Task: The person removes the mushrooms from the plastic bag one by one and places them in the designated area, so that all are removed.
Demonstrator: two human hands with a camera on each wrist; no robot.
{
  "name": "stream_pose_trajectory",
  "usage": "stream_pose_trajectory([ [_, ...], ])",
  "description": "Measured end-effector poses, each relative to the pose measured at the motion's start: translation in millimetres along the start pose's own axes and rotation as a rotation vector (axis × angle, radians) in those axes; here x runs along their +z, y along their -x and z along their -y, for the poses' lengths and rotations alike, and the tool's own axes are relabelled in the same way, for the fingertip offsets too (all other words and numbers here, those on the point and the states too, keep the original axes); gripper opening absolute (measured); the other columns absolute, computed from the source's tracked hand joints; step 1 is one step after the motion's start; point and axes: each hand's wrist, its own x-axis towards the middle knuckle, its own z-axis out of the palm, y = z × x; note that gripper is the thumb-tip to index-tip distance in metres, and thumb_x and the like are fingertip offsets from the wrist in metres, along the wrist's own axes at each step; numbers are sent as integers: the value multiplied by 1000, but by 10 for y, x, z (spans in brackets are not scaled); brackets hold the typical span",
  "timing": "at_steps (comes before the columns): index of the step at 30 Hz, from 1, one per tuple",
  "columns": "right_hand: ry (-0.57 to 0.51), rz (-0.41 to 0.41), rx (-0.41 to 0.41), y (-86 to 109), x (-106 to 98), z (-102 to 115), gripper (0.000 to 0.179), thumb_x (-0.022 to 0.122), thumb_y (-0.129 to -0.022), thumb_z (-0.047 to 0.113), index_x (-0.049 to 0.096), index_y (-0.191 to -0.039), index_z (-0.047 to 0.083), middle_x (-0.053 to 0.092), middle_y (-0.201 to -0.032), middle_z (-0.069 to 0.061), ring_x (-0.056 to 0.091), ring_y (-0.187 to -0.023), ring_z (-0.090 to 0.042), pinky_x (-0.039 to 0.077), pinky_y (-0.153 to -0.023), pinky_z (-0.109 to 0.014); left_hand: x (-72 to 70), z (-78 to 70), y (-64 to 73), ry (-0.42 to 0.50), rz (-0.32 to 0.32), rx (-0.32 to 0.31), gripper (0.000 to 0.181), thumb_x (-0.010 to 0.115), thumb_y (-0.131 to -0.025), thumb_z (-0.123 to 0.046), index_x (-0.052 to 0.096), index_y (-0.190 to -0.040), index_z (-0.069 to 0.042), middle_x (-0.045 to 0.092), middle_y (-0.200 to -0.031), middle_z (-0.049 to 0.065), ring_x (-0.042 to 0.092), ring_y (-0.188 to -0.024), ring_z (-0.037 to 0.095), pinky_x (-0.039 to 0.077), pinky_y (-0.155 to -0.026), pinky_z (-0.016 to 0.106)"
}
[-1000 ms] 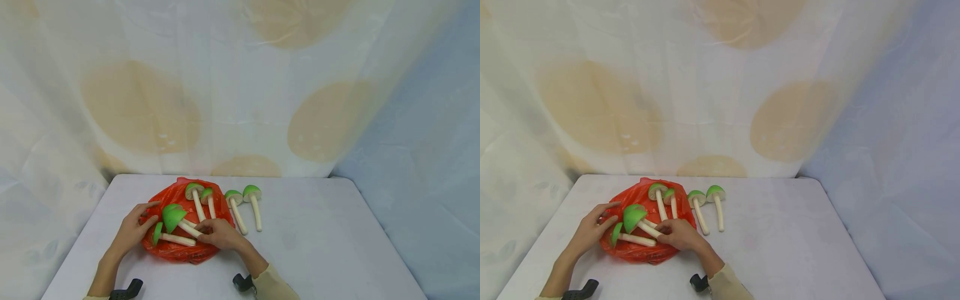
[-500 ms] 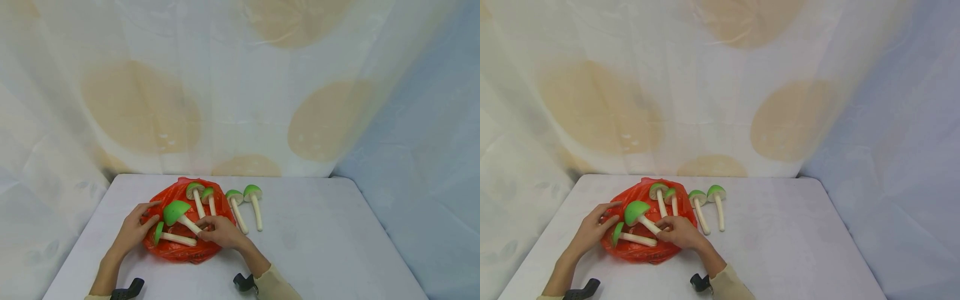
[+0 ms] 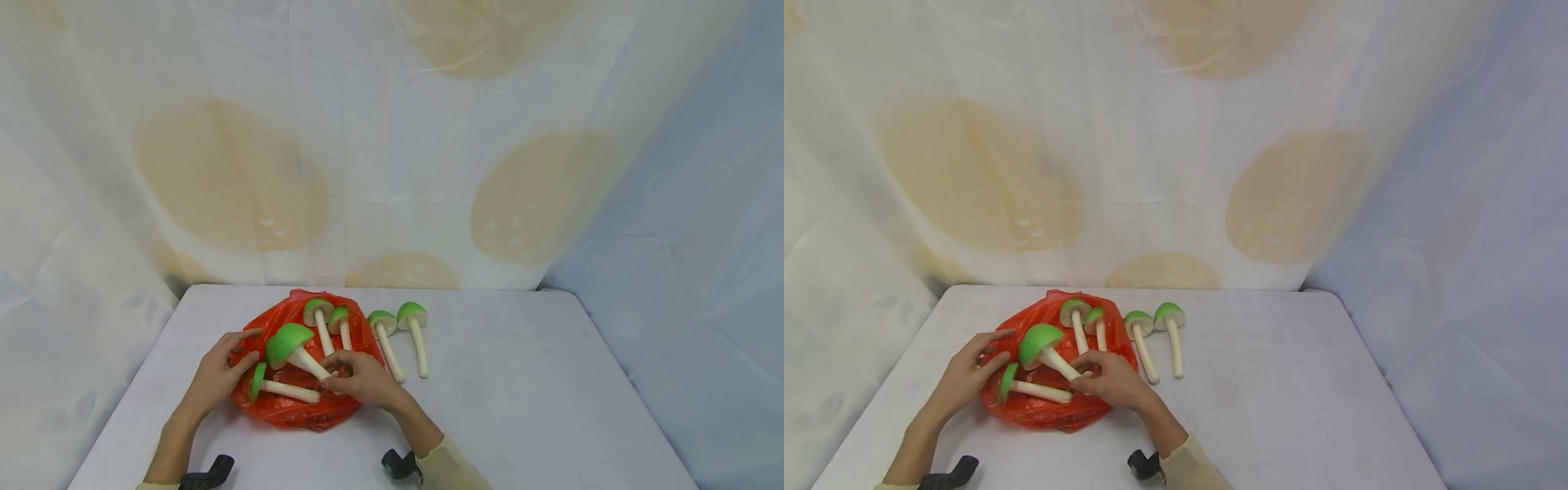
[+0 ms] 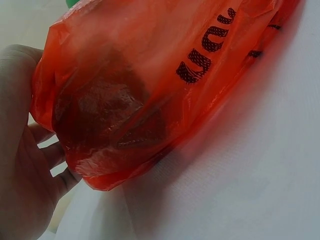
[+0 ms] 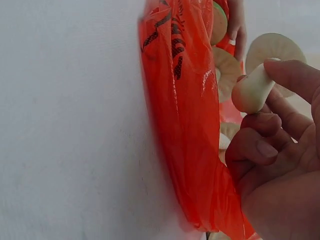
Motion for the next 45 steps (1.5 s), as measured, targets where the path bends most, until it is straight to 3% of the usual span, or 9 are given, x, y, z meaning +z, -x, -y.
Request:
stream_pose_trajectory([
  [6, -41, -24, -22, 11, -22, -25, 25, 73, -90, 22, 69, -115, 17, 67, -100, 2, 65, -75, -11, 52, -67, -23, -1, -5, 0, -8, 4, -7, 43, 63, -100, -30, 57, -140, -14, 57, -130, 12, 54, -110, 28, 48, -87, 52],
  [20, -3, -144, -27, 76, -69, -88, 26, 74, -90, 25, 66, -114, 20, 64, -102, 4, 52, -71, -14, 45, -59, -22, -12, -31, 5, -16, -4, 20, 43, 63, -100, -29, 58, -139, -12, 58, -129, 13, 55, -107, 27, 50, -85, 48],
  [26, 13, -182, -15, 112, -125, -126, 26, 74, -90, 30, 66, -114, 23, 62, -98, 2, 48, -72, -16, 41, -58, -23, -9, -23, 3, -9, 6, -3, 44, 63, -100, -31, 57, -140, -14, 57, -130, 12, 54, -108, 27, 49, -87, 51],
  [37, 2, -207, -37, 150, -194, -80, 27, 73, -91, 24, 65, -116, 21, 60, -97, 0, 46, -69, -15, 40, -57, -22, -11, -12, -1, -3, 13, -17, 45, 62, -100, -34, 56, -140, -14, 57, -131, 13, 53, -110, 28, 48, -88, 53],
  [45, -2, -247, -46, 137, -238, -113, 29, 71, -91, 26, 62, -119, 21, 61, -110, 2, 50, -79, -17, 43, -63, -23, -14, -12, -2, 0, 20, -23, 46, 62, -100, -34, 56, -141, -14, 56, -131, 13, 53, -111, 29, 49, -89, 55],
])
